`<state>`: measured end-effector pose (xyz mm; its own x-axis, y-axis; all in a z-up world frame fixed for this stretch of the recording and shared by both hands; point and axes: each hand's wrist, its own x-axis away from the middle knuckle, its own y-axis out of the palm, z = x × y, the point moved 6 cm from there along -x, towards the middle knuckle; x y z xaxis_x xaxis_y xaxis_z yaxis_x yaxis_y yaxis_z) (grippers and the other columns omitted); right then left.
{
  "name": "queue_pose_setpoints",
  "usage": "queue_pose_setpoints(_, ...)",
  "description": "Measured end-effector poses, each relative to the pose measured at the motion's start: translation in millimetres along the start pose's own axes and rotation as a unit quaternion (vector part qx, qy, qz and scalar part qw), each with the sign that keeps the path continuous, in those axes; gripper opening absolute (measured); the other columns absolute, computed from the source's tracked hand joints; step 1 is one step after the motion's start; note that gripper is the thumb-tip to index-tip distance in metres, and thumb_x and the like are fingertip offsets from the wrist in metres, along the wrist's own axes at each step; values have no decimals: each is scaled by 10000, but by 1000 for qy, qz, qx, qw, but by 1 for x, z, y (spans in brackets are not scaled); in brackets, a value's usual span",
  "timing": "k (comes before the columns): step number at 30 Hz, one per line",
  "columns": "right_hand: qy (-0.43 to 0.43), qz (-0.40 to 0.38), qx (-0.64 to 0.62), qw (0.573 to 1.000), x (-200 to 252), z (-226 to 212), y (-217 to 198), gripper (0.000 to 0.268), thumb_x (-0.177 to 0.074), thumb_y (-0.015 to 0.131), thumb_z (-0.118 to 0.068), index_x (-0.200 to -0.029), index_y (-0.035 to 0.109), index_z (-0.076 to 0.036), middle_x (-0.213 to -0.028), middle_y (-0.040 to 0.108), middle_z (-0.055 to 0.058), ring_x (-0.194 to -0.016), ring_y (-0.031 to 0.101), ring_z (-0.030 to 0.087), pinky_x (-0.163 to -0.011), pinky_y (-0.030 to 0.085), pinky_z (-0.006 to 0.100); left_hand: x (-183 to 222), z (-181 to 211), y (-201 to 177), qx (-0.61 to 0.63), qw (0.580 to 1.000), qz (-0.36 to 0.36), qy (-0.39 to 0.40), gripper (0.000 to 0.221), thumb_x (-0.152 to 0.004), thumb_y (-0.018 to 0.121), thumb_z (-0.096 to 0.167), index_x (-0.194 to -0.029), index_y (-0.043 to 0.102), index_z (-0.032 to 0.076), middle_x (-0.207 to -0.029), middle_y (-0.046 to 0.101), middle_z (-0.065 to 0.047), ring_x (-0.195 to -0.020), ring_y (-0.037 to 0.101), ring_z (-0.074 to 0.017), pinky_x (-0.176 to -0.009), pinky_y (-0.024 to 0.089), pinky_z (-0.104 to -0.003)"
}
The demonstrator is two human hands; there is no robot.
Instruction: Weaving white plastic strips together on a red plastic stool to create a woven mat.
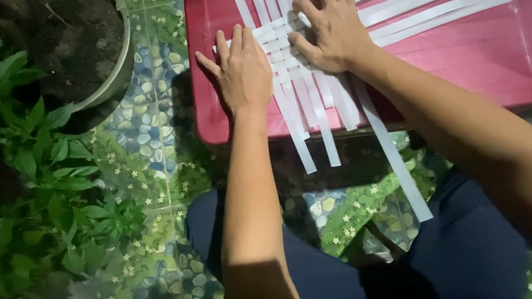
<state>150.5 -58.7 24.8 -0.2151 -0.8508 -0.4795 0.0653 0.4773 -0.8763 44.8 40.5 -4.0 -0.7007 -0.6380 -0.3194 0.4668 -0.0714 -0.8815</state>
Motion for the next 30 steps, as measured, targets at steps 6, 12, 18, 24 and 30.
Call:
queue_pose_setpoints(6, 6, -1, -12, 1000, -2, -2, -1, 409, -872, 396, -403, -1041, 497, -44, -945, 446, 184, -872, 398, 303, -757, 304, 450, -1, -4, 4, 14, 1000, 14, -1, 321, -881, 407, 162, -1173, 508, 72, -1210, 538, -69, -1220, 355, -337, -991, 52, -675)
queue_pose_setpoints(12, 10, -1, -14, 1000, -4, -1, 2, 385, -869, 386, -383, -1032, 499, -53, -947, 450, 179, -874, 389, 299, -756, 300, 449, -1, -3, 1, 18, 1000, 19, 7, 305, -870, 437, 127, -1156, 519, 63, -1193, 552, -78, -1211, 376, -333, -987, 61, -677)
queue_pose_setpoints(18, -16, 70, 6, 997, -14, 0, -3, 297, -795, 465, -354, -969, 501, -117, -844, 413, 124, -817, 432, 309, -710, 310, 432, -10, -10, 8, -63, 989, 126, 56, 282, -845, 418, 125, -1078, 566, 67, -1127, 583, -65, -1135, 472, -283, -951, 219, -657)
queue_pose_setpoints(24, 3, 39, -6, 999, 0, 10, 19, 350, -801, 447, -443, -1016, 483, -169, -850, 389, 72, -864, 464, 314, -736, 319, 435, 3, -8, 7, -30, 993, 109, 28, 246, -858, 419, 161, -1040, 578, 118, -1130, 596, -35, -1130, 496, -239, -960, 258, -625)
queue_pose_setpoints(30, 27, -18, 13, 999, 1, 18, 29, 392, -828, 399, -478, -1047, 471, -162, -894, 414, 95, -909, 456, 326, -824, 296, 507, 6, 1, -7, 24, 994, 105, 7, 348, -876, 387, 223, -1128, 568, 66, -1256, 501, -125, -1221, 408, -299, -990, 181, -635)
